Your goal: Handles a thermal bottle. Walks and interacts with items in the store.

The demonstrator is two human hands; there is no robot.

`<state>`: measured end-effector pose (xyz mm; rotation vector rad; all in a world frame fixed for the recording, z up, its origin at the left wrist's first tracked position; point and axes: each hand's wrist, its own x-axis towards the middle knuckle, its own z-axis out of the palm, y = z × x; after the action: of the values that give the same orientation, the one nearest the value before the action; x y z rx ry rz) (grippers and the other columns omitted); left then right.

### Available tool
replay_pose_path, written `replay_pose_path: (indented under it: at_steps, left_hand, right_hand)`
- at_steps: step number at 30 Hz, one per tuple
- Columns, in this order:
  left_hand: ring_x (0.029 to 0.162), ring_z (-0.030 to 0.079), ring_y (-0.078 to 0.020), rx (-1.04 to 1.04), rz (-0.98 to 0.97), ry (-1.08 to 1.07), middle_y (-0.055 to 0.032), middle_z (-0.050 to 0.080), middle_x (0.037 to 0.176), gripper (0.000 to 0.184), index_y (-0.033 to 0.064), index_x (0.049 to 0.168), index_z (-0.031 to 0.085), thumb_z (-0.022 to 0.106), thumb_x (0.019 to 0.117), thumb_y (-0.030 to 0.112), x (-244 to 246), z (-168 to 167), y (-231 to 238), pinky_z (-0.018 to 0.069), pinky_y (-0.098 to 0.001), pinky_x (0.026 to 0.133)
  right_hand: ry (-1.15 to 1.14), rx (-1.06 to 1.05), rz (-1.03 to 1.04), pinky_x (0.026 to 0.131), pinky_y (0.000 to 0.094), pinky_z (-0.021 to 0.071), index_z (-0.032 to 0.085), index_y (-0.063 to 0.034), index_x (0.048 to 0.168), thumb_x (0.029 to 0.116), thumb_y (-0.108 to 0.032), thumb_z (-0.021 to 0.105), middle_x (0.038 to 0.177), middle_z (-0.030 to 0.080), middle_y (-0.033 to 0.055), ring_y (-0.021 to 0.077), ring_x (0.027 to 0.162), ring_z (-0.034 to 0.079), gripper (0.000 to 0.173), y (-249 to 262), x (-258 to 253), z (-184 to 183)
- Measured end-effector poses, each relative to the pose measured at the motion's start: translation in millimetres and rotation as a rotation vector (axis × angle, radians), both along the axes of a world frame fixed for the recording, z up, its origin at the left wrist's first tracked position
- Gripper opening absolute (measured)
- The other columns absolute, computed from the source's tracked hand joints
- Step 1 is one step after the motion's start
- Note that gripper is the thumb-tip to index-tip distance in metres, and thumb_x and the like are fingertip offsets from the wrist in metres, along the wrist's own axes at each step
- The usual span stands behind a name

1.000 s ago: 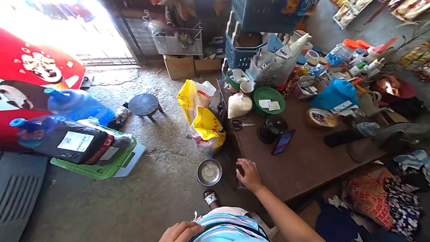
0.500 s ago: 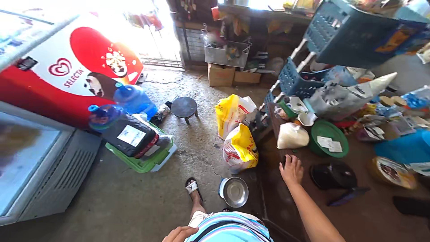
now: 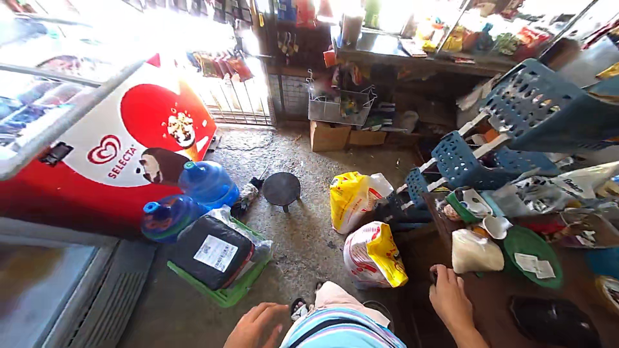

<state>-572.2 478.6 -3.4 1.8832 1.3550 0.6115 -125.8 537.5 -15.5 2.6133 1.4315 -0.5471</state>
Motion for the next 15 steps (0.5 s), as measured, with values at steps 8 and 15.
replay_pose_path:
  at_steps: [8,15]
  left_hand:
    - [0.109,0.069,-0.0328,0.017,-0.147,-0.032,-0.0138,0.073,0.116,0.028,0.0078,0.122,0.072,0.064,0.0956,0.012,13,-28,145,0.054,-0.0569,0.092]
    - [0.106,0.07,-0.0352,-0.022,-0.061,-0.025,-0.0189,0.072,0.116,0.028,0.0016,0.122,0.071,0.065,0.096,0.01,23,-11,276,0.055,-0.055,0.096]
  right_hand:
    - [0.72,0.394,0.176,0.092,0.0484,0.0565,0.063,0.0013,0.125,0.0886,0.0,0.065,0.115,0.07,0.0169,0.028,0.105,0.069,0.036,139,-67,-26]
    - [0.857,0.379,0.309,0.092,0.0447,0.0573,0.067,-0.0015,0.122,0.0954,-0.006,0.061,0.114,0.072,0.0118,0.0213,0.102,0.07,0.027,303,-78,-18]
